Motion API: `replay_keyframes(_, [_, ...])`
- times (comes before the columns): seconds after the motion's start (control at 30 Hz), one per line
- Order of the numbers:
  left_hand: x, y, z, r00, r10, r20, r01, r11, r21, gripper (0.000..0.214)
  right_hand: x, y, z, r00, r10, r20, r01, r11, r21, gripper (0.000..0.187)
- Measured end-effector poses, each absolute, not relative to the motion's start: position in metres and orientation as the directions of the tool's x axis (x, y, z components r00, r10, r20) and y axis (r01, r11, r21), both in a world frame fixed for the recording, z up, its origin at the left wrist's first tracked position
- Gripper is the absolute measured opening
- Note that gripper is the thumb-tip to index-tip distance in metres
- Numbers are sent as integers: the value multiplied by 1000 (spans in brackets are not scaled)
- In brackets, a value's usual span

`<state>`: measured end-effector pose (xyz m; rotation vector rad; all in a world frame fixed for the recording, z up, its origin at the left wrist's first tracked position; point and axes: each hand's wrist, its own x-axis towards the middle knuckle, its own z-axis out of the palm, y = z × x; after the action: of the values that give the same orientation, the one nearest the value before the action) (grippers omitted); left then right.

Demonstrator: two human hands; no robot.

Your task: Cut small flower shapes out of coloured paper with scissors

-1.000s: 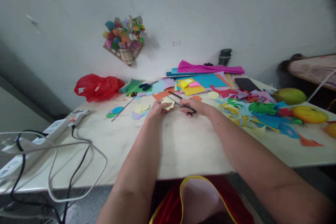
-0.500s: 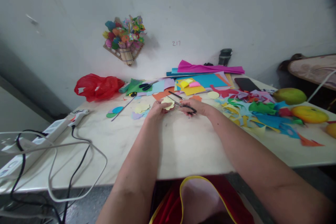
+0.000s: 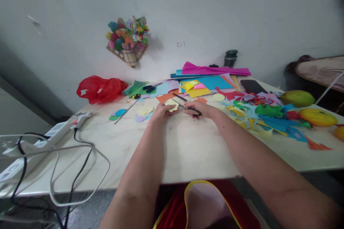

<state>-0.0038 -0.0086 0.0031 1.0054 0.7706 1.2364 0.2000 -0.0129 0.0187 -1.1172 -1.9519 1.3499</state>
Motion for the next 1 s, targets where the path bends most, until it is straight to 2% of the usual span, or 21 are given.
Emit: replay_keyframes(1.0, [-6, -7, 2, 211, 977, 33, -384, 52, 922, 22, 201, -9, 14, -545, 838, -36, 338, 180, -924, 21])
